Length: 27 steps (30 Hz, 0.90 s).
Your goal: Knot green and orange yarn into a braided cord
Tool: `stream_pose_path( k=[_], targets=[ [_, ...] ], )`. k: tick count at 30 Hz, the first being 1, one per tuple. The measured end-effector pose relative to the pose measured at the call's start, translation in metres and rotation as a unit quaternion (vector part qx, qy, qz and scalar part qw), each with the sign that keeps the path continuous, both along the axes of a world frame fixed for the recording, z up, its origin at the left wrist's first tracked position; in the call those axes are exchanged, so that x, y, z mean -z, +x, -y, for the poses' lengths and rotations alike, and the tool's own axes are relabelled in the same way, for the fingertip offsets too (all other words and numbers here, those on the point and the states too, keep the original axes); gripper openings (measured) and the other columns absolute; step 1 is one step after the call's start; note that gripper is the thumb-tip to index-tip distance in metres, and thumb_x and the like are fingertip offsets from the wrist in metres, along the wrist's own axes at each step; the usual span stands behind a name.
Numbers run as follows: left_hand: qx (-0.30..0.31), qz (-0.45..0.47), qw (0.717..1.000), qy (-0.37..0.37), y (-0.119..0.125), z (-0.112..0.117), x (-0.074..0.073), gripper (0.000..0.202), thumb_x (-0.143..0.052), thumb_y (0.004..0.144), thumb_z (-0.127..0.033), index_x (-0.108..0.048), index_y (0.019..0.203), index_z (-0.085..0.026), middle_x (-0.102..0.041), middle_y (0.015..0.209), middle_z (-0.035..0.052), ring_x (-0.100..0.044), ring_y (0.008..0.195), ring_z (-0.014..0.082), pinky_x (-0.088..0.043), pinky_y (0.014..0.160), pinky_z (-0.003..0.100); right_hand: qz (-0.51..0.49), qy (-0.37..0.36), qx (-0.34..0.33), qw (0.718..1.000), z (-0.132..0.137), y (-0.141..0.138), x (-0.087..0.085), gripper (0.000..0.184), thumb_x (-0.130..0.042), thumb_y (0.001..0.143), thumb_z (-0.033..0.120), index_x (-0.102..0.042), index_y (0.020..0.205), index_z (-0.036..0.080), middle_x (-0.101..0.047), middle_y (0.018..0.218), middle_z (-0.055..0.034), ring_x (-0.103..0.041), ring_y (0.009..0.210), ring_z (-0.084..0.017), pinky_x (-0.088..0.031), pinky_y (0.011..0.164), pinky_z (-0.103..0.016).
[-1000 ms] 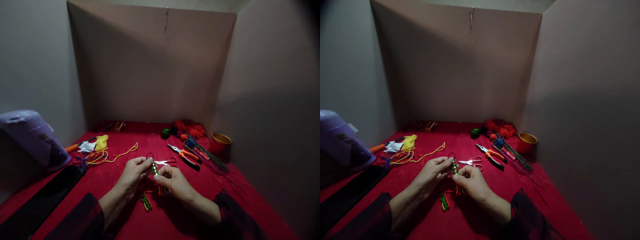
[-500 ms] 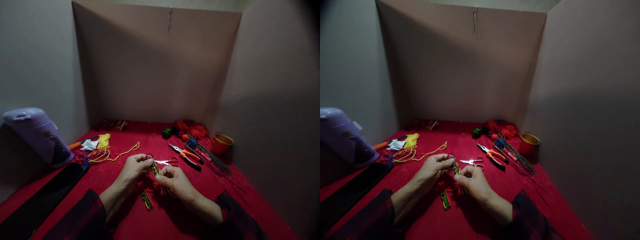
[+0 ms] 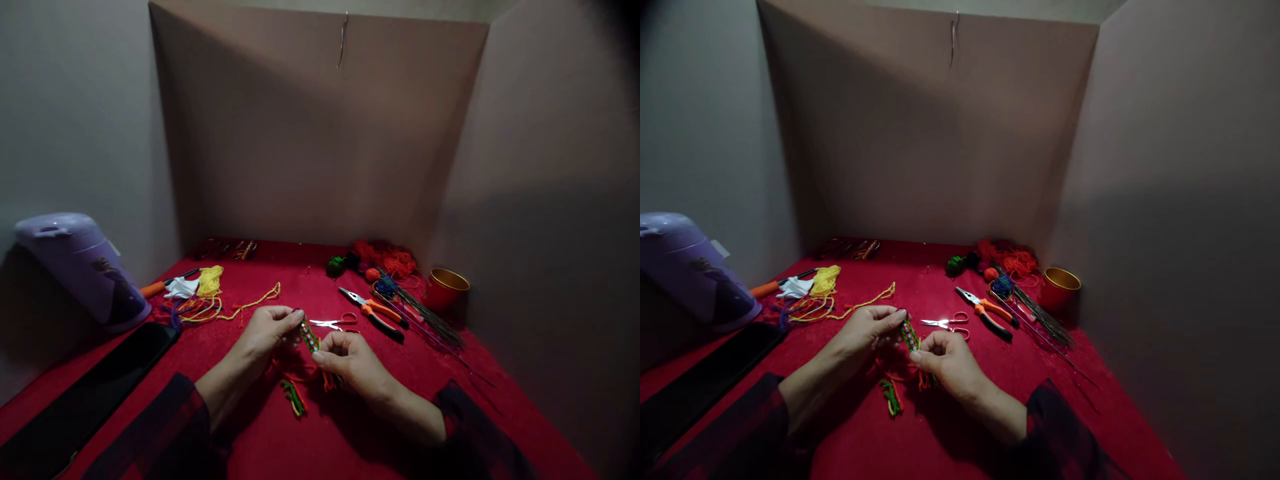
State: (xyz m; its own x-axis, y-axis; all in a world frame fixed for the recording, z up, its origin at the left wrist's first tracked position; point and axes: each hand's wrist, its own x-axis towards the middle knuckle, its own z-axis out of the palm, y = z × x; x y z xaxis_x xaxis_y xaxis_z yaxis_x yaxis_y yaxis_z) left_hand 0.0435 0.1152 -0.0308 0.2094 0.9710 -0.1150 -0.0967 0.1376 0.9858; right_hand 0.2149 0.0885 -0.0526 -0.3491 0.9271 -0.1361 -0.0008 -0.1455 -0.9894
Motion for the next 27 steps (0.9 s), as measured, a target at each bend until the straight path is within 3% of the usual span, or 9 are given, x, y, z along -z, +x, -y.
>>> stream_pose_path(
  k=[5,13,22,27],
  targets=[
    [-0.029,-0.043,0.999,0.013,0.0,0.001,-0.004,0.034,-0.071,0.063,-0.044,-0.058,0.058,-0.013,-0.053,0.049,-0.0017,-0.041,0.042,0.0067,-0.029,0.044,0.02,0.008,0.005,-0.007,1.0,0.0,0.0,0.002,0.033,-0.072,0.063,0.042,-0.05,0.062,0.017,-0.047,0.044,0.0069,-0.033,0.035,-0.005,-0.019,0.037,-0.019],
    [-0.061,-0.111,0.99,0.056,-0.005,-0.003,-0.008,0.03,-0.07,0.064,-0.041,-0.06,0.061,-0.012,-0.057,0.056,-0.001,-0.044,0.047,0.0078,-0.031,0.046,0.02,0.01,0.008,-0.021,1.0,-0.001,0.002,0.004,0.032,-0.071,0.064,0.041,-0.051,0.063,0.017,-0.047,0.045,0.0067,-0.035,0.037,-0.005,-0.02,0.038,-0.019],
    [-0.085,-0.081,0.993,0.024,-0.002,-0.001,-0.01,0.027,-0.07,0.065,-0.038,-0.059,0.061,-0.014,-0.05,0.046,-0.0051,-0.031,0.036,0.0046,-0.024,0.041,0.02,0.009,0.004,-0.032,0.999,-0.001,0.003,0.002,0.031,-0.069,0.066,0.041,-0.048,0.063,0.018,-0.05,0.046,0.0063,-0.035,0.036,-0.005,-0.019,0.038,-0.019],
    [-0.067,-0.066,0.996,0.009,-0.003,-0.002,-0.006,0.028,-0.071,0.065,-0.038,-0.058,0.062,-0.013,-0.056,0.052,-0.0025,-0.041,0.039,0.0053,-0.028,0.042,0.019,0.001,-0.003,-0.027,1.0,-0.001,0.003,0.004,0.032,-0.069,0.066,0.043,-0.049,0.066,0.018,-0.045,0.045,0.0087,-0.032,0.034,-0.004,-0.019,0.035,-0.018]
  ],
)
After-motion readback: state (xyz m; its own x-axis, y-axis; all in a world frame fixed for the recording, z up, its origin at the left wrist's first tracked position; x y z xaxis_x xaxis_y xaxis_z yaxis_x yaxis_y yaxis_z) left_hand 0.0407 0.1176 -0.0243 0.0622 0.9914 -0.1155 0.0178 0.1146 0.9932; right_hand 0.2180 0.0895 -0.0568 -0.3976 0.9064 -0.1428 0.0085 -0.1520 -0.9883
